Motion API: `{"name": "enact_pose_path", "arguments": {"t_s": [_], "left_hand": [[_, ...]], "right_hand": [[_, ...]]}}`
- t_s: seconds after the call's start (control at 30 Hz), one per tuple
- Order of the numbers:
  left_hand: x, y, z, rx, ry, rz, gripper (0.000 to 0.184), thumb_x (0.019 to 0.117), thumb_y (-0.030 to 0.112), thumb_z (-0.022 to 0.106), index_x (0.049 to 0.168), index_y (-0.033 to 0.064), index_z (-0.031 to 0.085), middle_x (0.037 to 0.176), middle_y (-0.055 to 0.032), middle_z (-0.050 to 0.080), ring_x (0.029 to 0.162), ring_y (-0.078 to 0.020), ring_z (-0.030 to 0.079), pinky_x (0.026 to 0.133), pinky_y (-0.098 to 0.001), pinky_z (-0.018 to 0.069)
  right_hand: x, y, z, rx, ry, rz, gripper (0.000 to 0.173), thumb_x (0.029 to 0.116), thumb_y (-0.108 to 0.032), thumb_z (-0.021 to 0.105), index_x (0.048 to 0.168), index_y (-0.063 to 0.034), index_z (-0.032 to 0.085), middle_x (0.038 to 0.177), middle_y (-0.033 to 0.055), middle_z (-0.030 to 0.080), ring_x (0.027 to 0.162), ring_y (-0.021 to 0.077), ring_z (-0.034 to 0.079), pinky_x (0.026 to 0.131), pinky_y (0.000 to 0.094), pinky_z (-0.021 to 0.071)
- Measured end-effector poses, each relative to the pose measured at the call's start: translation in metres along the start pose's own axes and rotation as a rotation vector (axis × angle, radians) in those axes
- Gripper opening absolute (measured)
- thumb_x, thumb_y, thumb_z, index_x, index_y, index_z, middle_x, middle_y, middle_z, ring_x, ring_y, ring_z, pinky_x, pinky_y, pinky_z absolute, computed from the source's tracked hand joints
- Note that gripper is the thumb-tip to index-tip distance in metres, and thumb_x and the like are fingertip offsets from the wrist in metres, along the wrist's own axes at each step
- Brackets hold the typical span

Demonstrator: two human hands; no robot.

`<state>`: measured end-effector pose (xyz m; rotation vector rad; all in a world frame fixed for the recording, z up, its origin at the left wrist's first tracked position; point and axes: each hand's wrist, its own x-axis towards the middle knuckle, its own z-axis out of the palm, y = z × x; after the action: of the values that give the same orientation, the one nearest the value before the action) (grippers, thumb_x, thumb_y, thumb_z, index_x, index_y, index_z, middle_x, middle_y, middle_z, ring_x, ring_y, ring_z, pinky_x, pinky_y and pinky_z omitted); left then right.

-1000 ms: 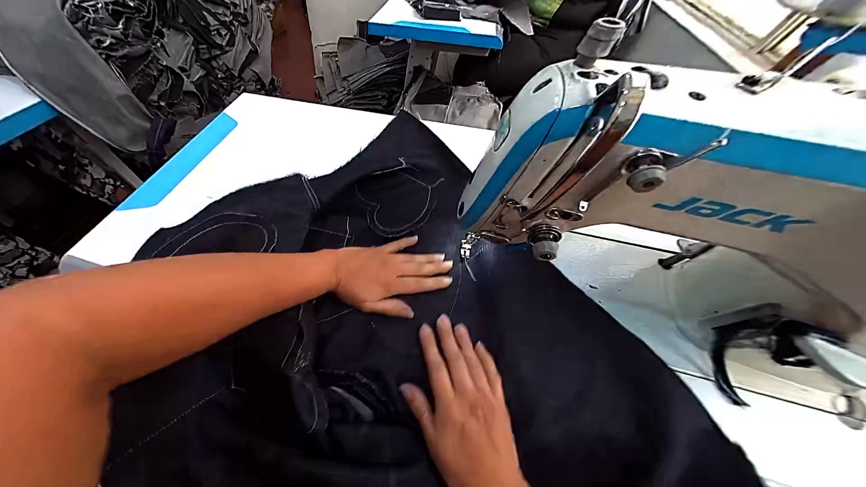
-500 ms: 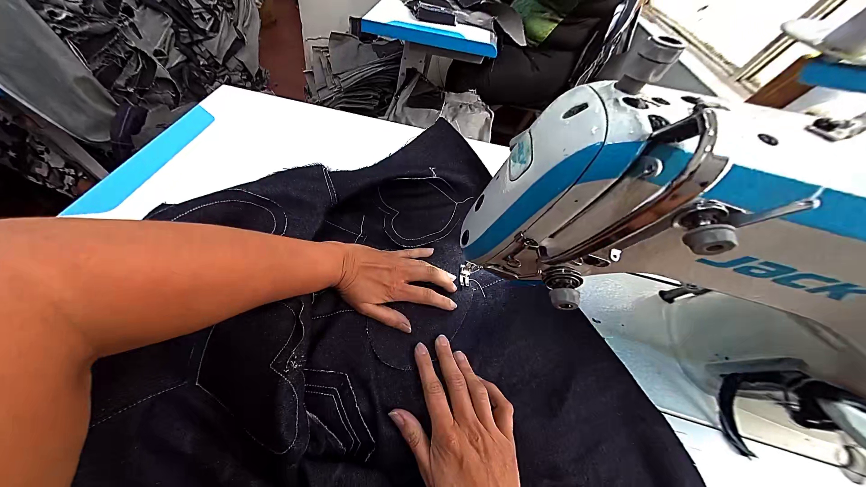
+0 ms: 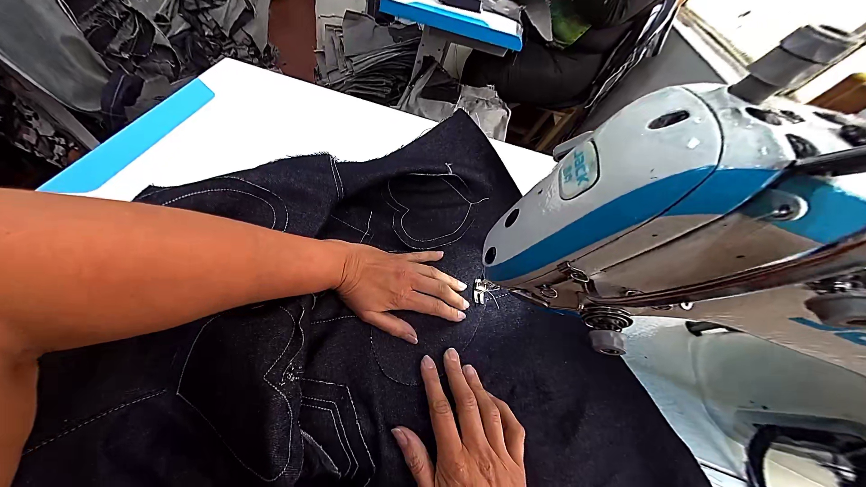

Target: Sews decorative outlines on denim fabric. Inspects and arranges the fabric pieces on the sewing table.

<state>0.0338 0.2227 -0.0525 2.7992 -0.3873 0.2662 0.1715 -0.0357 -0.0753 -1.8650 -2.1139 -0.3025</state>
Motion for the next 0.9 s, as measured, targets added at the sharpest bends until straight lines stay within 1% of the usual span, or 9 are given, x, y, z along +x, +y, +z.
{"name": "enact_pose_path", "arguments": {"t_s": [0.33,0.67,0.73,0.8,0.9], "left_hand": [[0.000,0.001,-0.001,0.013,-0.008,0.007,0.062,0.1003,0.045,0.053,0.148,0.0066,0.053,0.152,-0.0120,0.054,0.150,-0.0326,0.038,0.125,-0.0599,0.0153],[0.000,0.000,0.002,0.005,0.029,-0.003,0.061,0.0997,0.045,0.054,0.148,0.0076,0.054,0.151,-0.0118,0.055,0.150,-0.0339,0.038,0.124,-0.0613,0.0167],[0.000,0.002,0.002,0.015,0.031,-0.014,0.065,0.0988,0.048,0.054,0.148,0.0062,0.054,0.152,-0.0129,0.054,0.149,-0.0351,0.038,0.124,-0.0617,0.0174],[0.001,0.003,0.002,0.030,0.030,-0.036,0.069,0.0975,0.052,0.055,0.148,0.0048,0.053,0.152,-0.0144,0.053,0.149,-0.0368,0.038,0.124,-0.0622,0.0175],[0.004,0.006,0.001,0.041,0.031,-0.089,0.072,0.0946,0.053,0.060,0.147,0.0050,0.053,0.152,-0.0152,0.053,0.149,-0.0373,0.038,0.124,-0.0629,0.0171]], "right_hand": [[0.000,0.000,-0.004,0.007,-0.027,0.008,0.076,0.1019,-0.067,0.030,0.146,-0.0124,0.058,0.149,0.0151,0.056,0.133,0.0309,0.056,0.107,0.0448,0.0364],[0.000,0.001,-0.002,0.006,0.001,0.023,0.075,0.1020,-0.067,0.030,0.145,-0.0138,0.059,0.148,0.0147,0.057,0.131,0.0301,0.057,0.105,0.0456,0.0375],[0.001,0.002,-0.002,0.013,-0.003,0.027,0.075,0.1023,-0.067,0.029,0.145,-0.0137,0.060,0.148,0.0150,0.057,0.132,0.0306,0.058,0.106,0.0468,0.0384],[0.003,0.007,-0.002,0.027,-0.004,0.025,0.074,0.1023,-0.067,0.029,0.144,-0.0143,0.061,0.147,0.0151,0.058,0.131,0.0317,0.058,0.105,0.0483,0.0405],[0.008,0.015,-0.002,0.051,0.003,0.020,0.072,0.1025,-0.066,0.031,0.143,-0.0156,0.062,0.148,0.0139,0.058,0.130,0.0316,0.059,0.104,0.0483,0.0419]]}}
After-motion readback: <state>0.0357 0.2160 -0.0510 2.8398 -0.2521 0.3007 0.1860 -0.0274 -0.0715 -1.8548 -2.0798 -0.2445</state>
